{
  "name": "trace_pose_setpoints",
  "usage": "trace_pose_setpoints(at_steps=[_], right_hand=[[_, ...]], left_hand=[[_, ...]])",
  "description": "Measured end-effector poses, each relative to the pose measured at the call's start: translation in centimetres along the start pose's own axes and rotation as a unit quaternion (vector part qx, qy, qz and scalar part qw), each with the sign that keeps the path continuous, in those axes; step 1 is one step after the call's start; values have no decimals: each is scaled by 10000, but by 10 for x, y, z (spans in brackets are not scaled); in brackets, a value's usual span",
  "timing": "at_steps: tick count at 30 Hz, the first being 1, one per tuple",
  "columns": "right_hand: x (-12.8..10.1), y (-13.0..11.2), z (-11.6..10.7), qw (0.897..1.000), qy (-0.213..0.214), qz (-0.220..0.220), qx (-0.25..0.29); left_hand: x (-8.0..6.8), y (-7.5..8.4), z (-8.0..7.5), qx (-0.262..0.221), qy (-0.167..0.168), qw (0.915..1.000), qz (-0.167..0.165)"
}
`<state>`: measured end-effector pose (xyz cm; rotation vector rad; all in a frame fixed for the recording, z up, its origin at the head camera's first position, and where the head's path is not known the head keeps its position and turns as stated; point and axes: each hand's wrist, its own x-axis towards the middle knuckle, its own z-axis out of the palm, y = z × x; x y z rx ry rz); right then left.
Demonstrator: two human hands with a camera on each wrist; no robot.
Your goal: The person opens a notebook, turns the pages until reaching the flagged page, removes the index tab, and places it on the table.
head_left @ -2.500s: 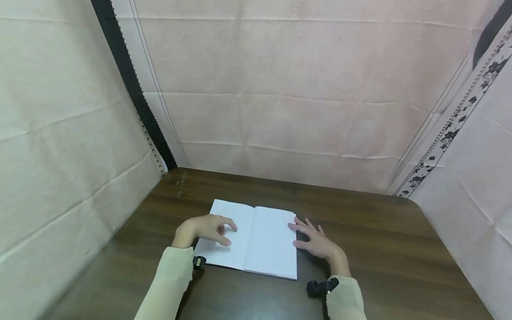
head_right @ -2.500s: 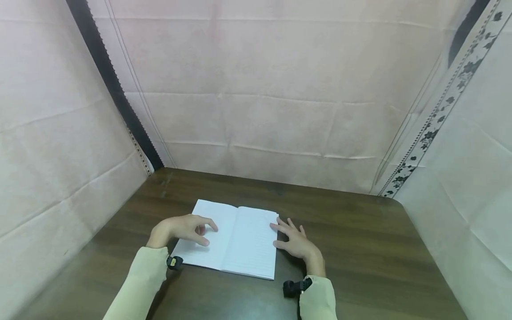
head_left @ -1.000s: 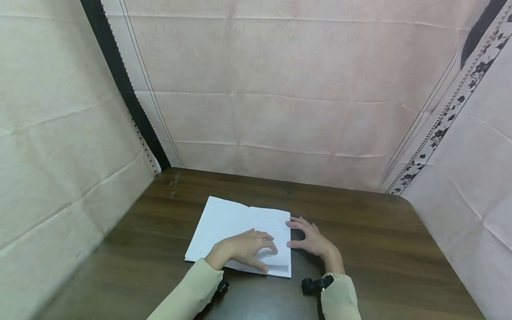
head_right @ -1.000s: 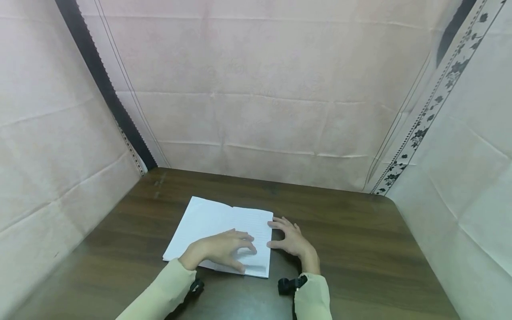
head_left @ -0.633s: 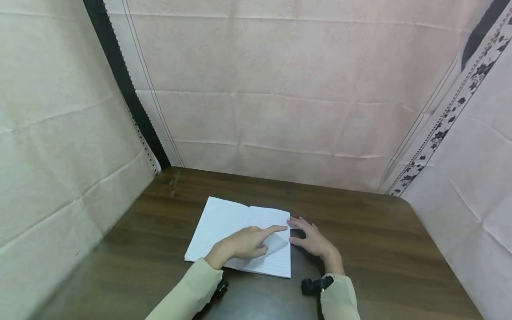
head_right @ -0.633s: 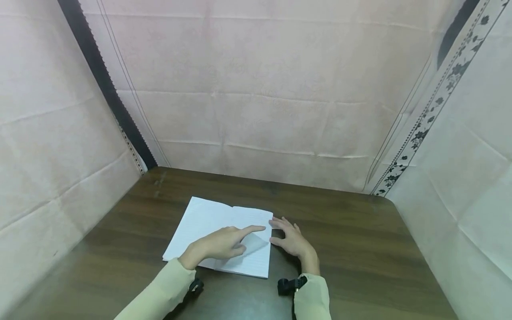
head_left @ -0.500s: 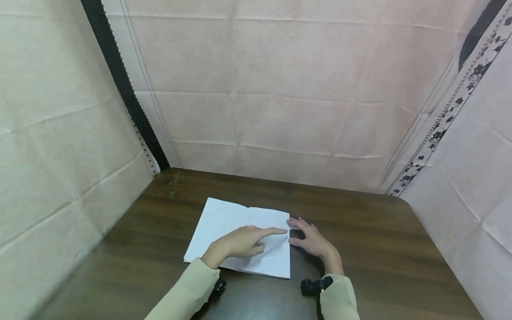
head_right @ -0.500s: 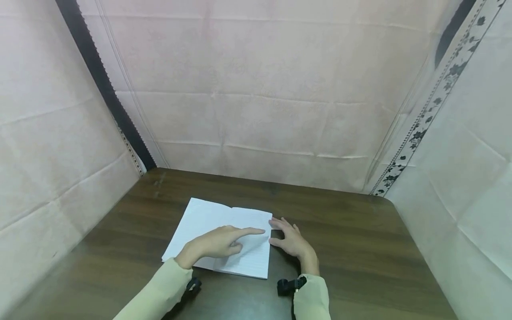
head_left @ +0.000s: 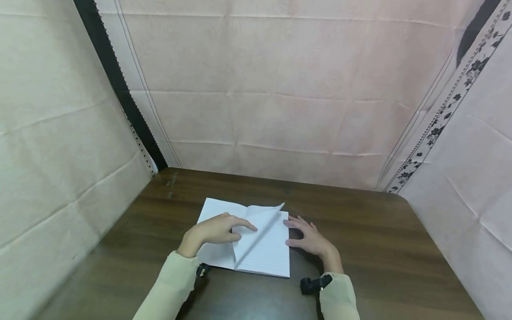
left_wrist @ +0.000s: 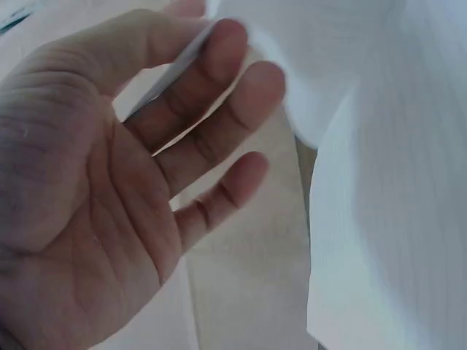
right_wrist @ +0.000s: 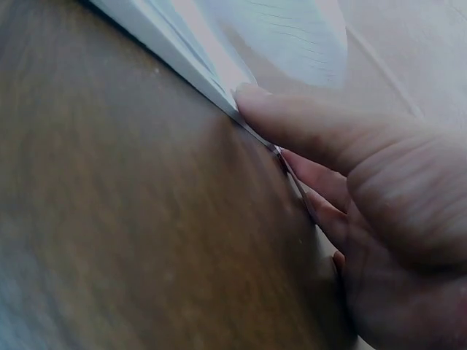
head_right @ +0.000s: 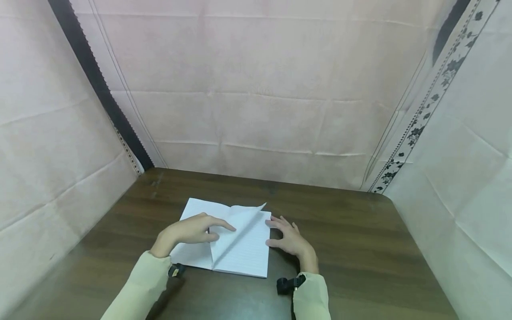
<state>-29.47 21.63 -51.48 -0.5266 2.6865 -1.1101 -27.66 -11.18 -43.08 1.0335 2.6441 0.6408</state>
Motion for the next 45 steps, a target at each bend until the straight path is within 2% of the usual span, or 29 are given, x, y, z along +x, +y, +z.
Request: trace_pose_setpoints(at_steps=[3,9,12,14,17,21,25,30,37,41,45], right_hand=[[-1,-1,-1,9998,-130,-63,-99],[0,-3,-4,9991,-296,-289,-16],[0,-3,-4,9989,-329,-324,-42],[0,-2,-4,9987,-365,-336,-84],[-1,-1,-4,9986,-387,-345,-139],[-2,-1,-4,9986,-383,-314,-157],[-2,-1,-3,9986,-408,-300,-135],[-1,0,-2,9985,-360,-350,-209],[1,-2,-2,9985,-374,-333,-212],[0,-2,-3,9987,-347,-333,-190],[-1,-2,-3,9988,-360,-292,-160]], left_hand=[[-8,-6,-6,-160,-34,9997,-194],[-24,-16,-21,-591,-131,9979,-237],[-32,-22,-26,-718,-203,9964,-390],[-37,-25,-29,-852,-304,9936,-670],[-44,-28,-29,-1021,-410,9851,-1321],[-50,-29,-27,-1080,-500,9672,-2245],[-55,-32,-24,-1168,-712,9540,-2668],[-59,-35,-23,-1212,-851,9481,-2813],[-61,-46,-19,-1527,-1135,9361,-2957],[-59,-51,-15,-1572,-1206,9334,-2992],[-58,-51,-14,-1555,-1128,9327,-3053]])
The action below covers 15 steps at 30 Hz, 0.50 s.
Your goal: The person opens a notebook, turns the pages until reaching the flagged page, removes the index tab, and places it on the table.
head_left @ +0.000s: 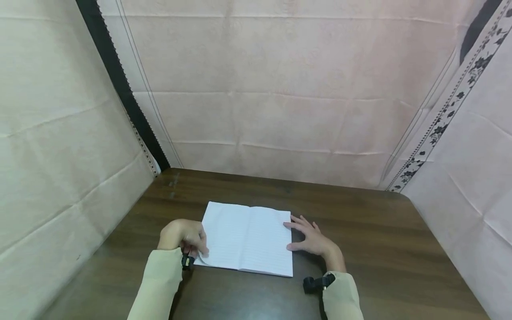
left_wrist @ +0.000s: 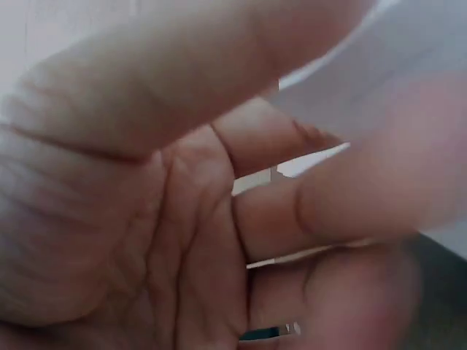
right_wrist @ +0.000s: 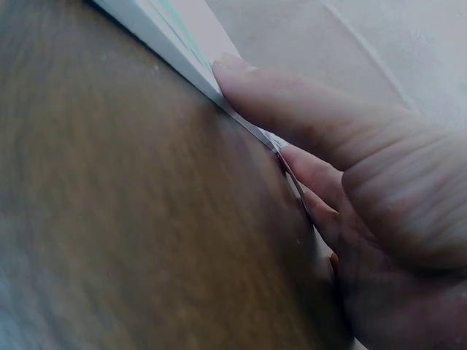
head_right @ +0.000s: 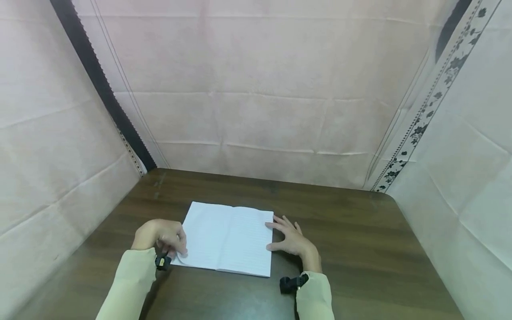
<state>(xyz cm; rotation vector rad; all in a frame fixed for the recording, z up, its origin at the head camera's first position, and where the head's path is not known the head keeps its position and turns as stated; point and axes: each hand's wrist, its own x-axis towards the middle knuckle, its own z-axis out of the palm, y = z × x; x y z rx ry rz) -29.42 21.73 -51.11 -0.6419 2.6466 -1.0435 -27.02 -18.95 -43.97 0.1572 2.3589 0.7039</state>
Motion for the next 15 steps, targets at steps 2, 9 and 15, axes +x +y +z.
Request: trace_pose_setpoints(at_steps=[2,9,15], right_hand=[[0,1,0,10000,-32,42,-21],[1,4,-1,10000,-44,-39,-8],[2,2,0,10000,-53,-68,51]], left_hand=[[-1,1,0,97,118,9999,-32],[-4,8,0,707,533,9961,17],[2,14,1,942,674,9921,476]])
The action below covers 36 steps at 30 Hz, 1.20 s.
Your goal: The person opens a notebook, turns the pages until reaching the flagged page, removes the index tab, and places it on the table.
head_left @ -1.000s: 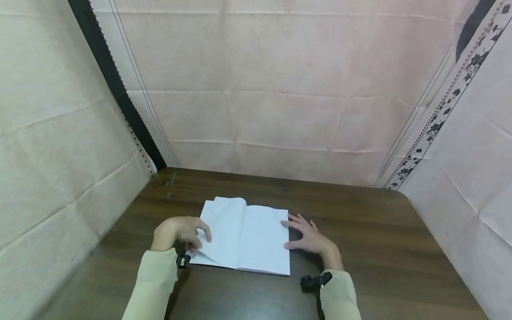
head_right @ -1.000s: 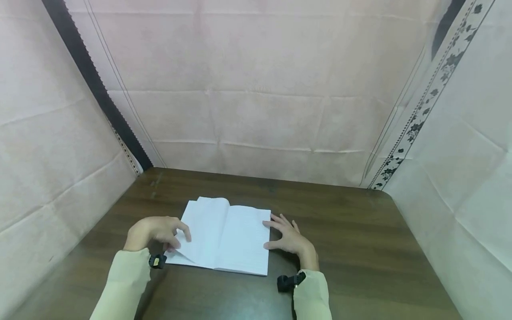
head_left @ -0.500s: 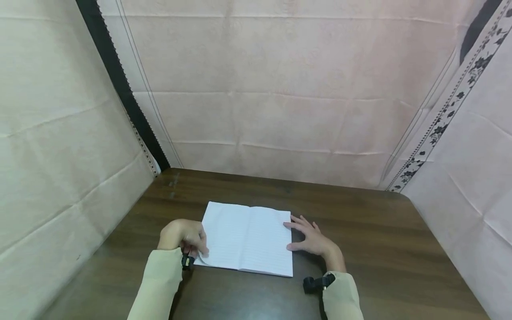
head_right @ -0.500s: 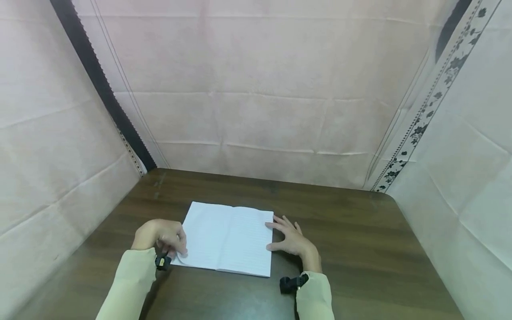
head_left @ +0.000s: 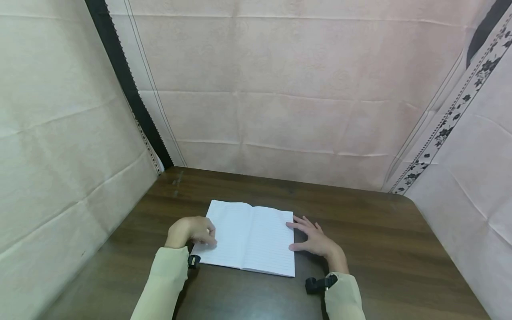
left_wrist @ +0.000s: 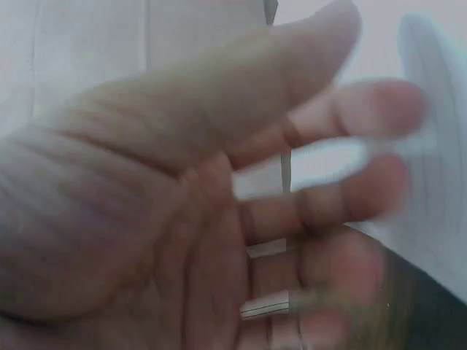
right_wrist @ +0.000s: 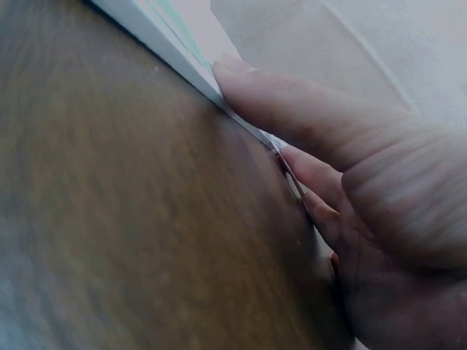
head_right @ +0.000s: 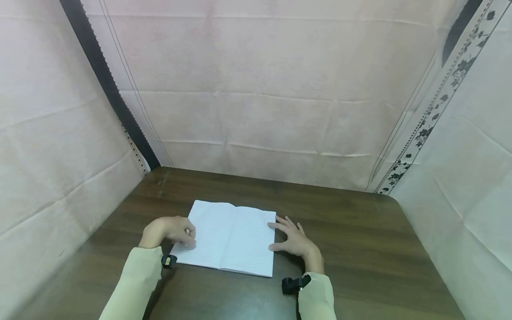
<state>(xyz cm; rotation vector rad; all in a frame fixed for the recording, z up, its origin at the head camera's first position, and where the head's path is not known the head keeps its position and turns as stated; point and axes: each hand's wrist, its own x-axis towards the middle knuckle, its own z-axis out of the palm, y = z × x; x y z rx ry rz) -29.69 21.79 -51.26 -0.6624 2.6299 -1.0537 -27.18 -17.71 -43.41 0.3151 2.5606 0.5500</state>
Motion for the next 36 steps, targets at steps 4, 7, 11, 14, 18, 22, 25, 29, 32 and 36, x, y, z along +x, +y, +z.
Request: trace_pose_setpoints(at_steps=[4,7,11,14,18,22,25,29,32,36], right_hand=[[-1,-1,0,10000,11,18,-55],[-1,-1,1,9999,36,7,-119],[-2,-2,1,9999,45,-15,-115],[-1,-2,0,9999,49,-20,-103],[-1,-1,0,9999,69,6,-135],[-2,-2,1,9998,104,-32,-167],[-2,-3,1,9997,144,-62,-188],[-3,-2,1,9996,143,1,-257],[-2,-2,2,9996,131,31,-242],[-2,-1,2,9998,112,0,-141]], left_hand=[[10,1,0,-53,164,9967,789],[18,1,2,-215,149,9888,1466],[27,5,8,-311,1,9789,2018],[33,13,14,-345,-110,9738,2245],[40,29,24,-339,-273,9654,2571],[46,45,36,-191,-453,9543,2947],[48,55,44,30,-477,9520,3024],[48,69,55,472,-367,9564,2858],[48,78,63,856,-237,9557,2806],[49,88,74,1306,-51,9510,2801]])
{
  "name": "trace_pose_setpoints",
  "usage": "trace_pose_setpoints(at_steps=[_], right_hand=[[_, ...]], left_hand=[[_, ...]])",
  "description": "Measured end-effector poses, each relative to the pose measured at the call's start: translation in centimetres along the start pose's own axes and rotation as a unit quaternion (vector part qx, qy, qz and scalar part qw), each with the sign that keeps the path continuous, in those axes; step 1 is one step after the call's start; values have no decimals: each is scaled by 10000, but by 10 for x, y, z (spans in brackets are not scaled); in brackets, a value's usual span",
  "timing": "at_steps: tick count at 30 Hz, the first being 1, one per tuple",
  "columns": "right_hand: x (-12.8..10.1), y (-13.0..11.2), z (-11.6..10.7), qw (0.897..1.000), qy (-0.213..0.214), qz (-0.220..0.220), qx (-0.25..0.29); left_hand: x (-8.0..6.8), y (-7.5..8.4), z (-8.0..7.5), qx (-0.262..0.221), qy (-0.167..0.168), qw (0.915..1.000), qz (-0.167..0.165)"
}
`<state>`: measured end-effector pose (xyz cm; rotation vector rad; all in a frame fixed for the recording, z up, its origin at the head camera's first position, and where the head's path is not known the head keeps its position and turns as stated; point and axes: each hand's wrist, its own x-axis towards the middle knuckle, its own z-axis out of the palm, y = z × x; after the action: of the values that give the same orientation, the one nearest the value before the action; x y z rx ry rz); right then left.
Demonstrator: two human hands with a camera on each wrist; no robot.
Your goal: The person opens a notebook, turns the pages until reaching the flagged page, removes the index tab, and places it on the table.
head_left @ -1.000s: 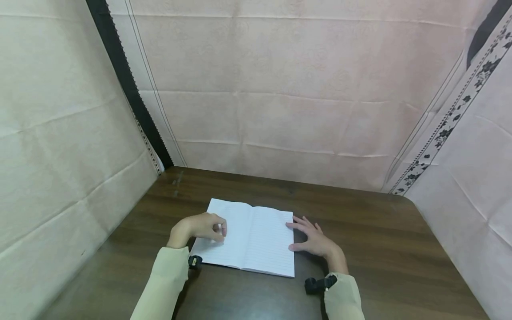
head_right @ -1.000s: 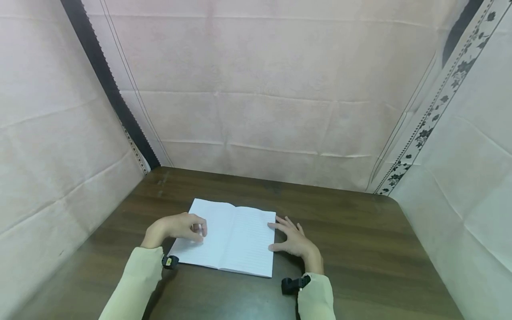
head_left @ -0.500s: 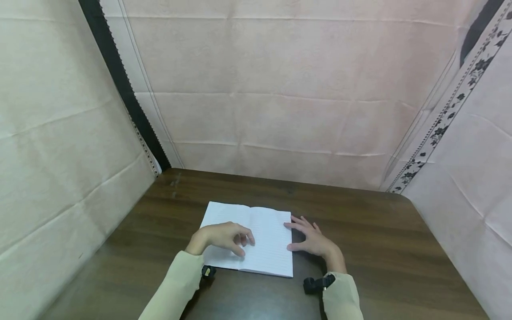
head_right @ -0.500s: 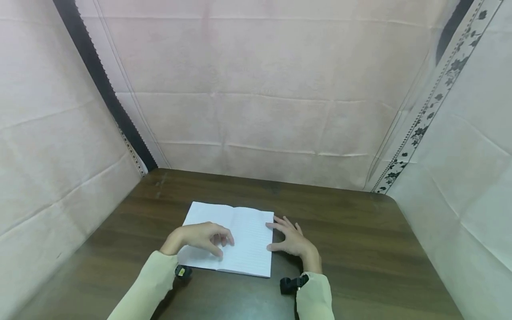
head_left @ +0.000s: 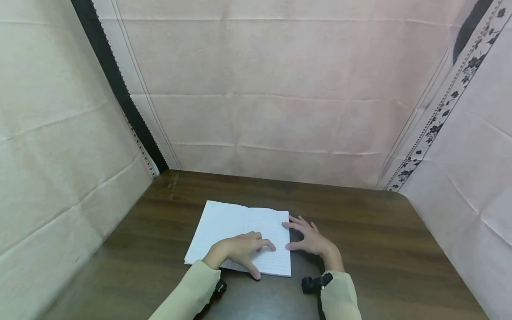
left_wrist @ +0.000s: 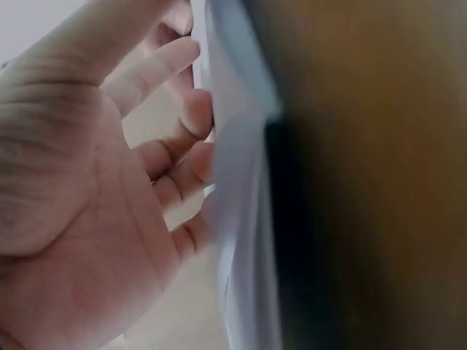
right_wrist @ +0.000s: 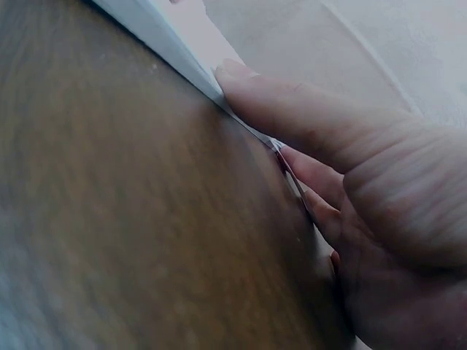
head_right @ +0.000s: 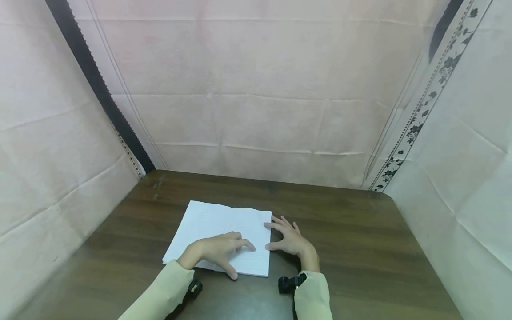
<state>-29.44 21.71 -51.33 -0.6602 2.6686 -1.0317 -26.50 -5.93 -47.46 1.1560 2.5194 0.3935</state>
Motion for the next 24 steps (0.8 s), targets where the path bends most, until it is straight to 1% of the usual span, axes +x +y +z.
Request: trace_pose_setpoints(at_steps=[4,7,12,17,20,24], right_hand=[[1,0,0,10000,-42,-35,-24],[1,0,0,10000,-36,-13,-37],[-1,-5,-2,9999,-59,129,-79],[-2,-12,-3,9991,-125,370,-140],[-4,-16,-5,9983,-132,532,-192],[-6,-19,-9,9978,-104,615,-227]], left_hand=[[4,5,5,375,34,9993,-47],[5,6,7,493,66,9987,-75],[6,9,8,450,71,9989,-54],[7,11,8,425,65,9990,-88],[8,12,8,387,50,9992,-65],[10,13,5,385,27,9993,15]])
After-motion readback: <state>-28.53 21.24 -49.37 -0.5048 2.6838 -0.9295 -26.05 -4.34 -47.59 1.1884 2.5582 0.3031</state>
